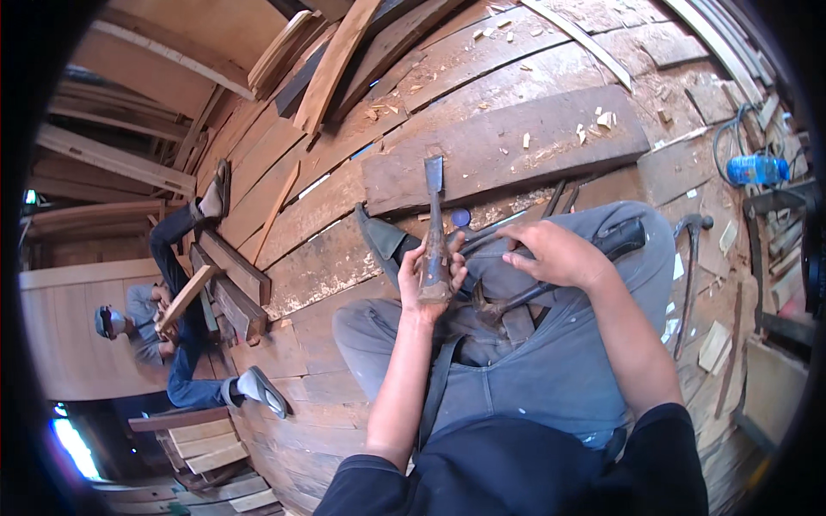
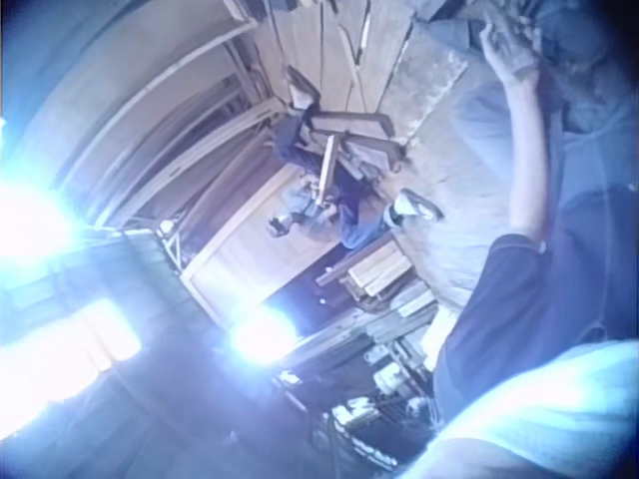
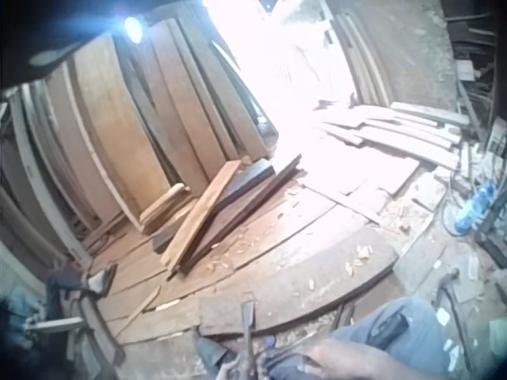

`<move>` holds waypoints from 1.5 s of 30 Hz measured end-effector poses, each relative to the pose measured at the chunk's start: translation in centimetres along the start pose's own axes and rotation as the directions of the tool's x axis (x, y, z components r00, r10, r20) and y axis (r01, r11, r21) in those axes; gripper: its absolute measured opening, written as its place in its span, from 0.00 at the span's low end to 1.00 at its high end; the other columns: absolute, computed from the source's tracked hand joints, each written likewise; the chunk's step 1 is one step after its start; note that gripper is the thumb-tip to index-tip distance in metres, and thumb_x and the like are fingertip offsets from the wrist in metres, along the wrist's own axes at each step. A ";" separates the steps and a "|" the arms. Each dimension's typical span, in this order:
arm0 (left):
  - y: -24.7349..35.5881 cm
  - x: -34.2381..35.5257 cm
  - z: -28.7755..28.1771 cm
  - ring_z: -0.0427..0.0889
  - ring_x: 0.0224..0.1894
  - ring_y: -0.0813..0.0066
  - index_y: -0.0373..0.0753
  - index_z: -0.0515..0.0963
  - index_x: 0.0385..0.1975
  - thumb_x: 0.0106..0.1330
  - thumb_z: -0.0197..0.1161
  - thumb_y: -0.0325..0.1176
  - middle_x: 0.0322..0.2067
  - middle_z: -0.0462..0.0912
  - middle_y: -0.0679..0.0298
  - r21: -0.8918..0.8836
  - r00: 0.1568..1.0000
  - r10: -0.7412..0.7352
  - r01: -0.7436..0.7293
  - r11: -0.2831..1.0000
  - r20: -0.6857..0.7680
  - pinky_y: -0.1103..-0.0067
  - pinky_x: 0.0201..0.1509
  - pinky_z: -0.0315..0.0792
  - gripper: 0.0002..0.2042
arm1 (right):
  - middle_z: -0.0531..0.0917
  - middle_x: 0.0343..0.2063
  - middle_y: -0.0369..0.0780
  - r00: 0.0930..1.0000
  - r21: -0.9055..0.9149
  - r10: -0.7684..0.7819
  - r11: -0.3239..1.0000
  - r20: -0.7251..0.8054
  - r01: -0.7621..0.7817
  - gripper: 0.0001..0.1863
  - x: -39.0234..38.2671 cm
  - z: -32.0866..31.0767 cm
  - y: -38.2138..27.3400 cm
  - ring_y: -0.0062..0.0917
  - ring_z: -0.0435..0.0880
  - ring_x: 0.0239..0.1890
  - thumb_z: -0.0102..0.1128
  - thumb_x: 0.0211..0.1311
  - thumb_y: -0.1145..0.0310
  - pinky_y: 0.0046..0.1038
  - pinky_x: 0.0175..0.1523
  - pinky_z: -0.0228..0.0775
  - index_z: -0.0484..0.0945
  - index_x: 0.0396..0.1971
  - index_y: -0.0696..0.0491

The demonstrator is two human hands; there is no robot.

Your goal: Using a hammer and chisel to carve or shape a piece of wood while sitting on a wooden floor in a workshop.

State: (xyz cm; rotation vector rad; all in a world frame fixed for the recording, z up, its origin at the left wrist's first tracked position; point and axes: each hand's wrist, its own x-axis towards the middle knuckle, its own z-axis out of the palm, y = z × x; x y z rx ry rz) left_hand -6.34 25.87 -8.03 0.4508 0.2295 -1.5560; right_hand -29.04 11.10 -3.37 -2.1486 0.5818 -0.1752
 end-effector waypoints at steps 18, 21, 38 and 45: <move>-2.0 1.1 1.2 0.68 0.28 0.76 0.46 0.63 0.67 0.75 0.49 0.39 0.41 0.70 0.59 -0.207 0.974 -0.070 0.116 0.971 0.218 0.82 0.31 0.70 0.22 | 0.86 0.40 0.49 1.000 0.030 0.004 1.000 -0.009 -0.003 0.21 0.5 -0.2 -1.0 0.44 0.84 0.47 0.62 0.64 0.70 0.37 0.53 0.74 0.75 0.55 0.59; -0.7 0.2 1.6 0.76 0.34 0.69 0.46 0.65 0.66 0.71 0.51 0.37 0.47 0.74 0.55 0.109 0.994 0.052 -0.063 0.992 0.093 0.79 0.35 0.76 0.23 | 0.86 0.40 0.49 0.999 0.034 0.030 0.999 -0.012 -0.030 0.20 0.6 -0.3 -1.3 0.43 0.85 0.46 0.62 0.64 0.71 0.36 0.54 0.74 0.75 0.55 0.60; 11.5 4.2 3.4 0.79 0.50 0.71 0.47 0.73 0.49 0.66 0.65 0.28 0.49 0.80 0.60 0.440 0.457 0.860 -0.836 0.328 0.226 0.70 0.58 0.74 0.13 | 0.84 0.44 0.52 0.998 0.035 0.057 0.998 -0.031 -0.056 0.21 0.9 -0.6 -1.7 0.47 0.82 0.50 0.61 0.66 0.66 0.39 0.56 0.73 0.75 0.55 0.59; 14.1 9.2 7.0 0.76 0.32 0.76 0.43 0.72 0.35 0.68 0.65 0.29 0.29 0.75 0.68 0.345 0.395 0.894 -0.886 0.311 0.209 0.73 0.40 0.76 0.06 | 0.84 0.42 0.51 0.990 0.102 0.141 0.985 0.005 -0.141 0.20 1.9 -1.1 -1.9 0.48 0.82 0.47 0.62 0.66 0.67 0.40 0.53 0.73 0.75 0.54 0.59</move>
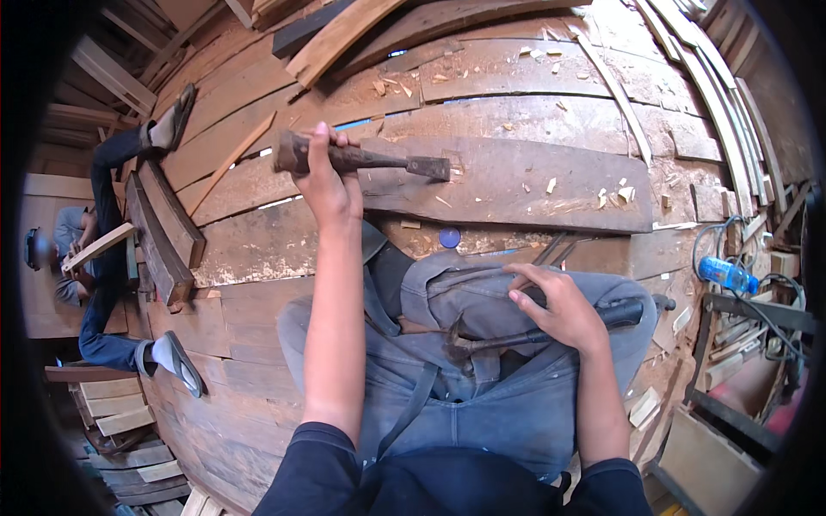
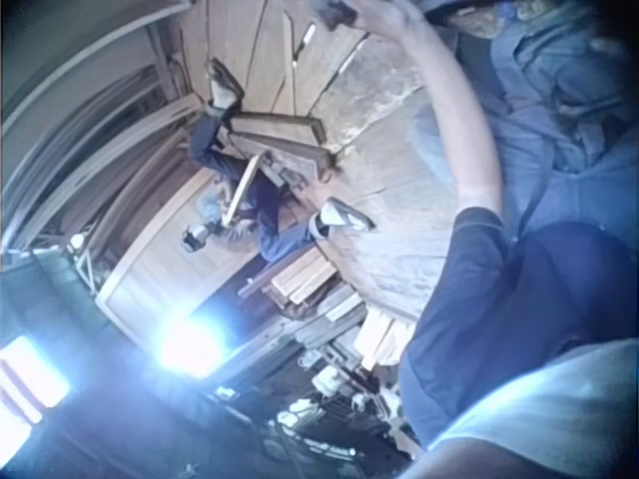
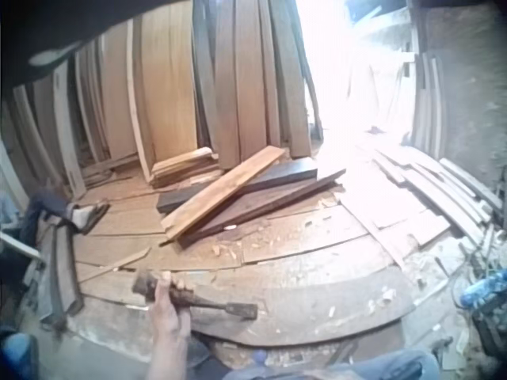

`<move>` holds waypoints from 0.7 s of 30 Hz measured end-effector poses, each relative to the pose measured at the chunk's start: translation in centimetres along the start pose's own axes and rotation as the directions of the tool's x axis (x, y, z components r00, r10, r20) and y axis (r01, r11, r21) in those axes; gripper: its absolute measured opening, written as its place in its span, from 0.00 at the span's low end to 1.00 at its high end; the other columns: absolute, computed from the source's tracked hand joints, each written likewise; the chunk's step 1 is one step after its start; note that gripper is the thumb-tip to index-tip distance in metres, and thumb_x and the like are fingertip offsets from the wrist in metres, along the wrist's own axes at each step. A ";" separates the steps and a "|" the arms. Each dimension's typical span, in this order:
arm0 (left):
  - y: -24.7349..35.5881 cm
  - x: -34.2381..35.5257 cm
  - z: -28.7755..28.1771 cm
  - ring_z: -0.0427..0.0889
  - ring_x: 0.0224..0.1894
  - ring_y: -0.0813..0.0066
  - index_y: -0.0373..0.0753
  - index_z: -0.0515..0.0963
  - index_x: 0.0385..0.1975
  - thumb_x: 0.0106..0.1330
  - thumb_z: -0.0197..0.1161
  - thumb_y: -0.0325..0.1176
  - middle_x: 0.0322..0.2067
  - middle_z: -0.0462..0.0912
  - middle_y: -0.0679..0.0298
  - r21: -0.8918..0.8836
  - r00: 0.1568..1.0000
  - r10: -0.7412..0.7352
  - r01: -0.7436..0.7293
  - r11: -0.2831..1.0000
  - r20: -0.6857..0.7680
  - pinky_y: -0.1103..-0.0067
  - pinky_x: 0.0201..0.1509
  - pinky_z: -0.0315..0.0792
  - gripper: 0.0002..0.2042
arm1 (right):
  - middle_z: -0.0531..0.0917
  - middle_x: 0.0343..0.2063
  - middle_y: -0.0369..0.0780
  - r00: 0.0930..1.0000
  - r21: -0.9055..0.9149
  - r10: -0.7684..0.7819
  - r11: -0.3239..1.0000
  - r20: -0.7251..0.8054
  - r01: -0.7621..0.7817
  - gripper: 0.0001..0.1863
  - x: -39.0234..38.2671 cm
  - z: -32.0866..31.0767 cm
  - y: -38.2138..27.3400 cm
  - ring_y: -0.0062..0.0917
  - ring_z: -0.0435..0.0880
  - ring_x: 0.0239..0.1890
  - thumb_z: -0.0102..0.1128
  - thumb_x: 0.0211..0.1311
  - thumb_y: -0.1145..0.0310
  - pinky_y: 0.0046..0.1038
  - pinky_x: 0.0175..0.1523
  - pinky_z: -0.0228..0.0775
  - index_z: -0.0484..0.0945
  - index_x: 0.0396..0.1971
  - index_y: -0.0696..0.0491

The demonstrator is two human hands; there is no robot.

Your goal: Using a hammer and chisel to carve or shape a piece of wood while sitting on a wooden floor in a workshop.

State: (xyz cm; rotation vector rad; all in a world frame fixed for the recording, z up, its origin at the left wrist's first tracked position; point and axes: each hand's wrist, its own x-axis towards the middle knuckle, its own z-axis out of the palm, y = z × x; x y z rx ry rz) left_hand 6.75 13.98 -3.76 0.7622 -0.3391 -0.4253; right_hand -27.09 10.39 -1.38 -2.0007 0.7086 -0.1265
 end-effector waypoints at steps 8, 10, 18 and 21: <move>-0.7 4.4 -1.4 0.77 0.32 0.76 0.39 0.72 0.32 0.67 0.64 0.29 0.29 0.75 0.66 -0.079 0.978 -0.154 0.145 0.986 -0.140 0.71 0.39 0.77 0.06 | 0.84 0.40 0.49 0.998 0.036 0.061 0.997 0.024 -0.062 0.21 1.2 -0.3 0.4 0.47 0.83 0.46 0.63 0.64 0.69 0.38 0.52 0.74 0.75 0.55 0.58; -0.8 5.1 -1.6 0.77 0.32 0.75 0.39 0.72 0.33 0.67 0.64 0.29 0.29 0.76 0.66 -0.039 0.987 -0.128 0.125 0.991 -0.099 0.69 0.39 0.79 0.06 | 0.85 0.41 0.49 0.997 0.042 0.073 0.996 0.030 -0.074 0.21 1.3 -0.4 0.5 0.46 0.83 0.46 0.63 0.64 0.69 0.38 0.53 0.74 0.75 0.56 0.57; -0.8 4.8 -2.6 0.78 0.32 0.73 0.37 0.73 0.35 0.67 0.64 0.28 0.30 0.76 0.64 -0.044 0.988 -0.142 0.139 0.989 -0.069 0.67 0.40 0.81 0.06 | 0.83 0.37 0.45 0.998 -0.015 0.054 0.998 0.012 -0.054 0.18 1.7 0.2 0.9 0.44 0.82 0.43 0.65 0.62 0.69 0.38 0.51 0.73 0.77 0.51 0.56; -0.6 4.2 -2.8 0.79 0.33 0.73 0.36 0.73 0.35 0.67 0.64 0.28 0.30 0.76 0.63 -0.074 0.986 -0.148 0.142 0.987 -0.080 0.67 0.40 0.81 0.06 | 0.80 0.34 0.41 0.998 -0.214 -0.034 0.976 0.053 0.045 0.14 1.5 0.5 0.2 0.40 0.79 0.40 0.67 0.59 0.68 0.36 0.49 0.71 0.79 0.44 0.54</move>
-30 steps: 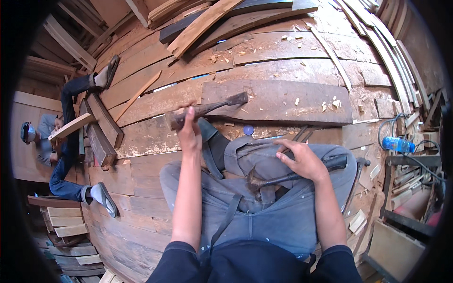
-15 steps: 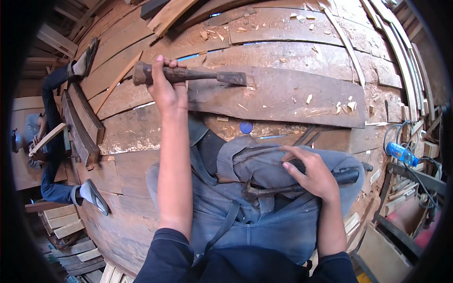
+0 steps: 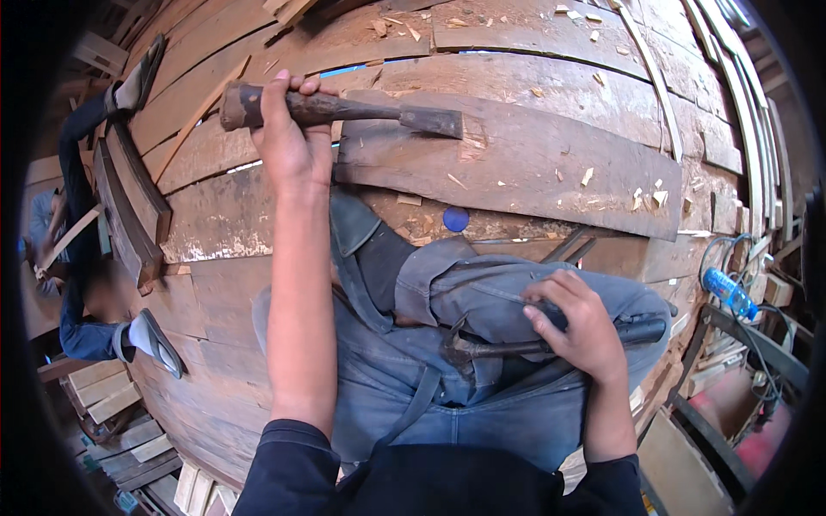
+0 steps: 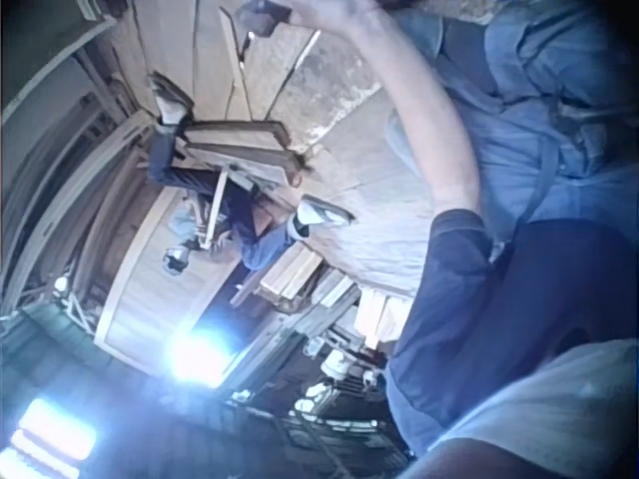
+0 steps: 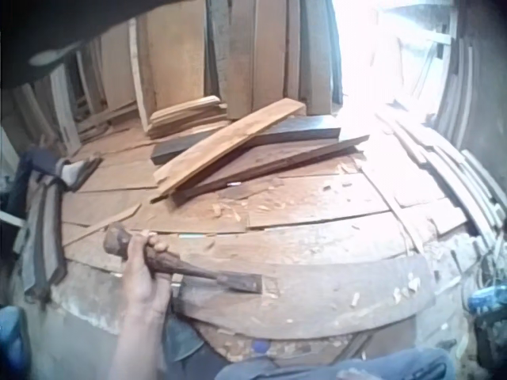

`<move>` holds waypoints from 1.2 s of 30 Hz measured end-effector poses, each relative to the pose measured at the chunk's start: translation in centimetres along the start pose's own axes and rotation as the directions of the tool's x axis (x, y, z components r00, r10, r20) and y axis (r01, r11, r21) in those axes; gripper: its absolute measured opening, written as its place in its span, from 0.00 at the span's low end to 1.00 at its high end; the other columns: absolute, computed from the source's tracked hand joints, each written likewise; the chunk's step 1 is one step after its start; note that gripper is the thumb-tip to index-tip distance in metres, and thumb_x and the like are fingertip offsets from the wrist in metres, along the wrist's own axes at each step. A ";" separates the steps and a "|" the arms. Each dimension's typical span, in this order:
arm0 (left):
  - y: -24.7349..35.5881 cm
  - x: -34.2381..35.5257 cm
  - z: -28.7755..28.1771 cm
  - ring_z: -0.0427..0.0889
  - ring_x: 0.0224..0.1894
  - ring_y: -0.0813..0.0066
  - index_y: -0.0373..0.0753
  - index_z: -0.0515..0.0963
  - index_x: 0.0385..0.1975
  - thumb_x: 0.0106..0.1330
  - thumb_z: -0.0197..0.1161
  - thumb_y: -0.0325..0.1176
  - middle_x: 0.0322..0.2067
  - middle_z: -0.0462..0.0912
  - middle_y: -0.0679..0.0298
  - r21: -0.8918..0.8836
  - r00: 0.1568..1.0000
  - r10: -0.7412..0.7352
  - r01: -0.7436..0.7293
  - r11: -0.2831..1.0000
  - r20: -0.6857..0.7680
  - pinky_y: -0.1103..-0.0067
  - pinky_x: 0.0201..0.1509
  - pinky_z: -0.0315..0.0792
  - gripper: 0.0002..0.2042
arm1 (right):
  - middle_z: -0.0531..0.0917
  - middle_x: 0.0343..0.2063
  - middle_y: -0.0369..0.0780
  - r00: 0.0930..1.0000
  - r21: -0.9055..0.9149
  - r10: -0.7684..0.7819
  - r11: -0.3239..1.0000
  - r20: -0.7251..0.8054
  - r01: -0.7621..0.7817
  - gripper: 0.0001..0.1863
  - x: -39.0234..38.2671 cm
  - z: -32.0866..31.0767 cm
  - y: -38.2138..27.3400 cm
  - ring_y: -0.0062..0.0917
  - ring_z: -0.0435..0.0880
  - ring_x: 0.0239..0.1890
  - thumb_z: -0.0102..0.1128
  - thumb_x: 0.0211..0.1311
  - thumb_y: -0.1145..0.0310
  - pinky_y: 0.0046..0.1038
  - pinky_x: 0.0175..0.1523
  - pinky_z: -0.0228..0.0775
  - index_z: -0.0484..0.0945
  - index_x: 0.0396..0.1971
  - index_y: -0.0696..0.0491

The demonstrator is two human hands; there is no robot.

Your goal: Using a hammer and chisel to carve or shape a piece of wood while sitting on a wooden floor in a workshop.

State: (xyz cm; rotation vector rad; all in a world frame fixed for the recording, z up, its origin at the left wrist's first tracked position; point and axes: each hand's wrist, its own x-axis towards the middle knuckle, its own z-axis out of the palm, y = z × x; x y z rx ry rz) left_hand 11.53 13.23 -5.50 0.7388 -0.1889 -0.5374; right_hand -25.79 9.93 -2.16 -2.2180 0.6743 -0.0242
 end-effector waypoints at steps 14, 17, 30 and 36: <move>-1.2 -0.8 0.3 0.78 0.33 0.73 0.37 0.74 0.36 0.66 0.65 0.26 0.30 0.77 0.64 0.016 0.990 0.135 -0.134 0.991 -0.049 0.71 0.40 0.79 0.05 | 0.77 0.35 0.38 0.939 -0.695 -0.116 0.644 0.324 0.319 0.15 -4.2 0.3 -4.3 0.31 0.77 0.40 0.57 0.54 0.67 0.31 0.42 0.72 0.80 0.41 0.52; -1.7 -1.0 0.1 0.78 0.32 0.73 0.38 0.74 0.35 0.66 0.65 0.25 0.30 0.77 0.64 0.003 0.976 0.176 -0.177 0.984 -0.131 0.72 0.39 0.78 0.05 | 0.76 0.36 0.39 0.894 -0.683 -0.124 0.602 0.430 0.412 0.15 -5.0 -0.6 -4.2 0.32 0.78 0.38 0.57 0.55 0.66 0.31 0.40 0.74 0.79 0.43 0.53; -2.8 -0.4 -1.8 0.79 0.31 0.73 0.37 0.73 0.35 0.65 0.63 0.22 0.29 0.78 0.63 -0.088 0.973 0.133 -0.152 0.985 -0.188 0.71 0.37 0.79 0.05 | 0.84 0.26 0.42 0.904 -0.531 0.210 0.847 0.372 0.022 0.17 -6.2 -5.0 -7.6 0.38 0.86 0.27 0.62 0.65 0.55 0.39 0.30 0.77 0.77 0.42 0.52; -3.0 -0.8 -2.4 0.79 0.29 0.73 0.36 0.73 0.36 0.66 0.63 0.23 0.29 0.78 0.63 -0.166 0.969 0.107 -0.145 0.975 -0.221 0.72 0.36 0.79 0.05 | 0.80 0.31 0.47 0.952 -0.197 0.254 0.955 0.170 -0.220 0.21 -1.8 -9.7 -12.7 0.34 0.81 0.32 0.65 0.66 0.59 0.34 0.40 0.73 0.74 0.51 0.57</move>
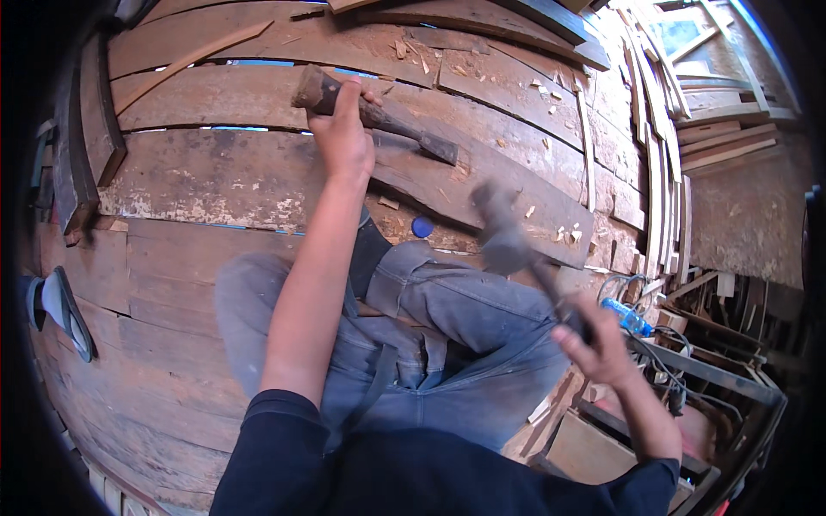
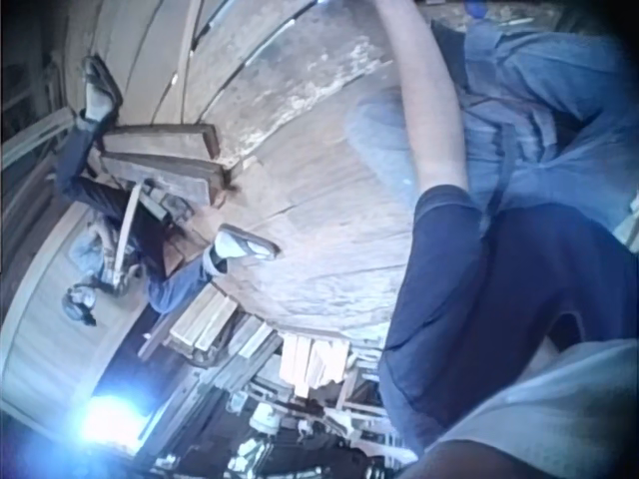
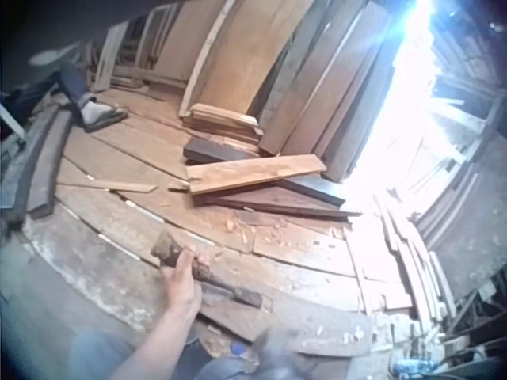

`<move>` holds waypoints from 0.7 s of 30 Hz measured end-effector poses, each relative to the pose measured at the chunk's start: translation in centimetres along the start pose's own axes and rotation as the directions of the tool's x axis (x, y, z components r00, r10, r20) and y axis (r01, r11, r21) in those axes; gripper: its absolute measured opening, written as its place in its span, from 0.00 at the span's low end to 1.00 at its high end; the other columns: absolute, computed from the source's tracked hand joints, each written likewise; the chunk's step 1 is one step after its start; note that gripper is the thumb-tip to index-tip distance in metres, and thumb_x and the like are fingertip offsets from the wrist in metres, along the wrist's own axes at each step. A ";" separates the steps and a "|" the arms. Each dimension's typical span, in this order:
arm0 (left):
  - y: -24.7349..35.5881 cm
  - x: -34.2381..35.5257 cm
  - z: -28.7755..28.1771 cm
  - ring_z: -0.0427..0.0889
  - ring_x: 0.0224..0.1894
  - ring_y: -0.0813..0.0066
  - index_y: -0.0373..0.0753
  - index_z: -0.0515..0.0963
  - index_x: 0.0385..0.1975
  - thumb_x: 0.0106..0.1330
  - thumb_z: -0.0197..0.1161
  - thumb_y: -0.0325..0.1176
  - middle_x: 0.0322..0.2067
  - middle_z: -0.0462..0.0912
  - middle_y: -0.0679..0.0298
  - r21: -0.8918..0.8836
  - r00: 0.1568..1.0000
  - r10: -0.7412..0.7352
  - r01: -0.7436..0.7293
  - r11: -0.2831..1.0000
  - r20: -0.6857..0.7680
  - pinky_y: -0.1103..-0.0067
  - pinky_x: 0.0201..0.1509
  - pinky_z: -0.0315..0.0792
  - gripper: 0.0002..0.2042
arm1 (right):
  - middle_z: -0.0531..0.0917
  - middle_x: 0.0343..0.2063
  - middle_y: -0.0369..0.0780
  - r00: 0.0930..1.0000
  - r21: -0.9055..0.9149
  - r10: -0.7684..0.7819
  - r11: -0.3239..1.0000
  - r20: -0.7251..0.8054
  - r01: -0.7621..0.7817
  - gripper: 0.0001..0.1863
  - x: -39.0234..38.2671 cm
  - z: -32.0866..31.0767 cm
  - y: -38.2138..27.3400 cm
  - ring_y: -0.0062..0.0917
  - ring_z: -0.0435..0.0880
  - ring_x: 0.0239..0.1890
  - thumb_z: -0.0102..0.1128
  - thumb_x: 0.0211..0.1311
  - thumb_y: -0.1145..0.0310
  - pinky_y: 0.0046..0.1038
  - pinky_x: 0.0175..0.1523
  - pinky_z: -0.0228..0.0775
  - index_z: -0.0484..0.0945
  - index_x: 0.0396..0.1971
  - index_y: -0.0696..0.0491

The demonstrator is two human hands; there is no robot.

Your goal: Using a hammer and chisel to carve or shape a piece of wood while sitting on a wooden floor in a workshop.

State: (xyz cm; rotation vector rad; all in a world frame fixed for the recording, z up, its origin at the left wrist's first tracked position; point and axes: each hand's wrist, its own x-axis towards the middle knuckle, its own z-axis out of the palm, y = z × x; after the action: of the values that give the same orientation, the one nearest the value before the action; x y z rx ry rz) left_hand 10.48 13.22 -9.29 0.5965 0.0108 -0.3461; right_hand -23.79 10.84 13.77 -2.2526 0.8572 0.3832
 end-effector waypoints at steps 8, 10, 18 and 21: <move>-0.3 -0.4 -0.2 0.79 0.26 0.77 0.38 0.73 0.34 0.63 0.66 0.24 0.26 0.80 0.66 0.062 0.995 0.039 -0.033 0.998 -0.087 0.78 0.33 0.75 0.07 | 0.84 0.30 0.44 0.899 -0.479 -0.433 0.805 -0.069 0.351 0.28 10.2 -9.0 -11.8 0.26 0.82 0.27 0.61 0.68 0.70 0.29 0.35 0.74 0.69 0.67 0.42; -0.2 -0.6 -0.2 0.80 0.28 0.74 0.36 0.75 0.36 0.65 0.64 0.23 0.29 0.79 0.65 0.105 0.994 0.064 -0.055 0.993 -0.083 0.74 0.34 0.79 0.05 | 0.86 0.38 0.44 0.807 -0.640 -0.586 0.594 0.069 0.487 0.29 13.5 -10.0 -15.4 0.25 0.85 0.32 0.60 0.67 0.71 0.30 0.40 0.77 0.70 0.68 0.39; 0.2 -0.8 -0.1 0.78 0.26 0.79 0.38 0.74 0.30 0.63 0.65 0.23 0.25 0.79 0.67 0.074 0.995 0.047 -0.041 0.996 -0.087 0.80 0.34 0.74 0.05 | 0.85 0.36 0.41 0.808 -0.822 -0.587 0.436 0.047 0.365 0.26 19.6 -10.3 -27.5 0.25 0.85 0.36 0.68 0.61 0.70 0.27 0.42 0.77 0.76 0.60 0.47; 0.0 -1.0 -0.2 0.78 0.27 0.82 0.39 0.75 0.29 0.64 0.65 0.25 0.24 0.79 0.69 0.061 0.994 0.058 -0.052 0.997 -0.096 0.82 0.35 0.71 0.05 | 0.84 0.35 0.39 0.727 -0.679 -0.661 0.449 0.185 0.581 0.26 19.6 -7.2 -28.0 0.27 0.84 0.33 0.73 0.53 0.74 0.28 0.40 0.76 0.78 0.54 0.53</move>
State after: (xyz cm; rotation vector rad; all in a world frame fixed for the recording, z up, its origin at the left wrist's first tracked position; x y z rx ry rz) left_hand 9.61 13.68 -9.36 0.6700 0.0784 -0.2640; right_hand 9.76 11.98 23.46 -3.1199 -0.2317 0.2448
